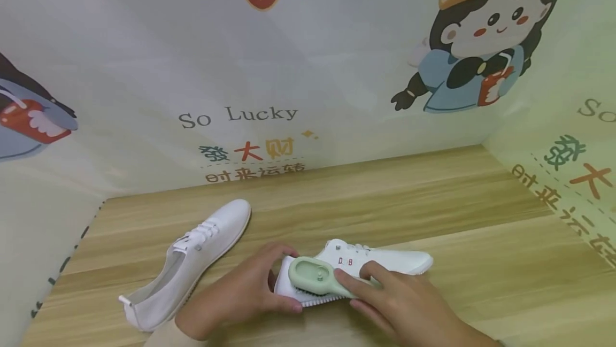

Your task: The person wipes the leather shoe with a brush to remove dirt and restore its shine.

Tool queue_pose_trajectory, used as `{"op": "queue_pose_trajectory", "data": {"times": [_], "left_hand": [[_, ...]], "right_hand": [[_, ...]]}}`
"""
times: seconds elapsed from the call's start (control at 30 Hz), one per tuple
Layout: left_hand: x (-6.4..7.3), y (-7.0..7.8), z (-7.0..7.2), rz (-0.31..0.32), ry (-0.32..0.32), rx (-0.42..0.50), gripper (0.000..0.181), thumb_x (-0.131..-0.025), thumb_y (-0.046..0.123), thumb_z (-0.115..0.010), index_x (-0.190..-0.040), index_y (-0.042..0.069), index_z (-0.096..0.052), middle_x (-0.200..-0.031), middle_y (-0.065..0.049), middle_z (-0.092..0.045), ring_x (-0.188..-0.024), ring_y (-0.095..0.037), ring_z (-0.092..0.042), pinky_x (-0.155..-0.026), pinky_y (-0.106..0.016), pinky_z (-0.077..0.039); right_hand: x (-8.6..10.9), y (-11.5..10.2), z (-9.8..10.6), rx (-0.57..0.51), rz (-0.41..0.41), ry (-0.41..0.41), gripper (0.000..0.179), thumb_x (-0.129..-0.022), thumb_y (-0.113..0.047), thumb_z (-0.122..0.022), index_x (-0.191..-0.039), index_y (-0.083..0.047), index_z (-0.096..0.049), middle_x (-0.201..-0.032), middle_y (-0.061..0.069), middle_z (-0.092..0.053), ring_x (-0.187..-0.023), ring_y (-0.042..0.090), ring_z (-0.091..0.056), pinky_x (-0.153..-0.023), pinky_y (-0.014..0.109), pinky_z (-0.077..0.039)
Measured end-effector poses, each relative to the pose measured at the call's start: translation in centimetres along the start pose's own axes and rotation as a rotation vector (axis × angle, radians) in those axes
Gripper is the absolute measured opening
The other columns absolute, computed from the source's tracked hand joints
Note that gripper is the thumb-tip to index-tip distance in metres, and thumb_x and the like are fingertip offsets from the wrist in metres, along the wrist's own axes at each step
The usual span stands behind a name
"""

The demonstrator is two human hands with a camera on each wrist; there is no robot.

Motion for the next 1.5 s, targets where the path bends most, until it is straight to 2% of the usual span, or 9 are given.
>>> {"op": "queue_pose_trajectory", "data": {"times": [0.17, 0.4, 0.6, 0.83, 1.0, 1.1, 1.2, 1.33, 1.5], "left_hand": [[-0.3, -0.2, -0.3, -0.020, -0.001, -0.001, 0.073, -0.070, 0.045, -0.089, -0.128, 0.017, -0.054, -0.121, -0.001, -0.054, -0.076, -0.008, -0.056, -0.070, -0.022, -0.048], [-0.7, 0.0, -0.5, -0.039, -0.004, 0.001, 0.070, -0.070, 0.047, -0.088, -0.125, 0.019, -0.055, -0.119, 0.001, -0.055, -0.077, -0.007, -0.057, -0.071, -0.022, -0.049], [-1.3, 0.2, -0.9, -0.046, -0.006, -0.017, 0.067, -0.070, 0.048, -0.088, -0.122, 0.022, -0.056, -0.119, 0.005, -0.055, -0.082, -0.008, -0.054, -0.073, -0.022, -0.048], [-1.6, 0.4, -0.8, -0.027, -0.015, -0.030, 0.066, -0.070, 0.050, -0.087, -0.121, 0.023, -0.056, -0.116, 0.008, -0.054, -0.080, -0.009, -0.055, -0.072, -0.023, -0.048], [-0.4, -0.2, -0.1, 0.026, 0.007, -0.049, 0.069, -0.068, 0.049, -0.088, -0.123, 0.022, -0.055, -0.113, 0.004, -0.056, -0.075, -0.007, -0.056, -0.067, -0.022, -0.047], [-0.3, -0.3, -0.1, 0.009, 0.010, -0.039, 0.070, -0.069, 0.050, -0.088, -0.124, 0.020, -0.056, -0.117, 0.002, -0.056, -0.078, -0.008, -0.056, -0.069, -0.022, -0.047], [-0.5, -0.3, -0.1, -0.009, 0.000, -0.037, 0.072, -0.069, 0.052, -0.087, -0.125, 0.019, -0.057, -0.120, 0.003, -0.056, -0.082, -0.008, -0.056, -0.072, -0.022, -0.048], [-0.6, -0.1, -0.1, -0.020, 0.007, -0.046, 0.071, -0.069, 0.053, -0.086, -0.124, 0.019, -0.057, -0.122, 0.005, -0.056, -0.083, -0.007, -0.057, -0.074, -0.022, -0.048], [-0.3, -0.1, 0.1, -0.026, 0.018, -0.063, 0.067, -0.069, 0.052, -0.087, -0.121, 0.022, -0.057, -0.120, 0.008, -0.055, -0.082, -0.008, -0.055, -0.074, -0.022, -0.048]], "right_hand": [[0.2, 0.1, 0.0, -0.013, -0.047, -0.032, 0.039, -0.096, -0.037, -0.065, -0.135, -0.028, -0.063, -0.099, -0.012, -0.057, -0.064, -0.005, -0.040, -0.054, 0.014, -0.033], [0.4, 0.6, 0.6, -0.044, -0.049, 0.006, 0.039, -0.098, -0.038, -0.063, -0.135, -0.027, -0.064, -0.098, -0.014, -0.054, -0.063, -0.008, -0.034, -0.056, 0.009, -0.030], [0.8, 1.3, 1.4, -0.036, -0.069, 0.024, 0.039, -0.094, -0.035, -0.069, -0.132, -0.025, -0.067, -0.095, -0.015, -0.053, -0.061, -0.009, -0.031, -0.055, 0.007, -0.028], [1.1, 2.2, 2.1, -0.004, -0.072, 0.032, 0.033, -0.098, -0.039, -0.062, -0.126, -0.024, -0.071, -0.093, -0.012, -0.058, -0.059, -0.010, -0.030, -0.052, 0.010, -0.027], [0.5, 2.7, 2.3, -0.027, -0.076, 0.026, 0.037, -0.086, -0.027, -0.075, -0.122, -0.023, -0.073, -0.091, -0.014, -0.059, -0.059, -0.012, -0.030, -0.052, 0.007, -0.025], [0.6, 3.1, 2.5, -0.018, -0.099, 0.029, 0.041, -0.078, -0.022, -0.079, -0.118, -0.024, -0.075, -0.089, -0.013, -0.062, -0.059, -0.012, -0.032, -0.052, 0.007, -0.026], [0.8, 3.3, 2.6, -0.008, -0.125, 0.037, 0.040, -0.076, -0.021, -0.079, -0.115, -0.024, -0.076, -0.085, -0.012, -0.063, -0.059, -0.011, -0.033, -0.050, 0.008, -0.028], [0.9, 3.2, 2.5, 0.005, -0.127, 0.044, 0.036, -0.080, -0.022, -0.077, -0.116, -0.023, -0.076, -0.084, -0.012, -0.062, -0.059, -0.012, -0.033, -0.050, 0.008, -0.028], [0.6, 2.5, 1.8, 0.009, -0.074, 0.045, 0.029, -0.093, -0.029, -0.067, -0.120, -0.021, -0.074, -0.085, -0.012, -0.058, -0.058, -0.011, -0.029, -0.051, 0.008, -0.026]]}}
Point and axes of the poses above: each hand's wrist, its own x-axis away from the middle knuckle, its own z-axis out of the back of the hand, y = z × x, the point moved 4 cm from there along -x, towards the middle knuckle
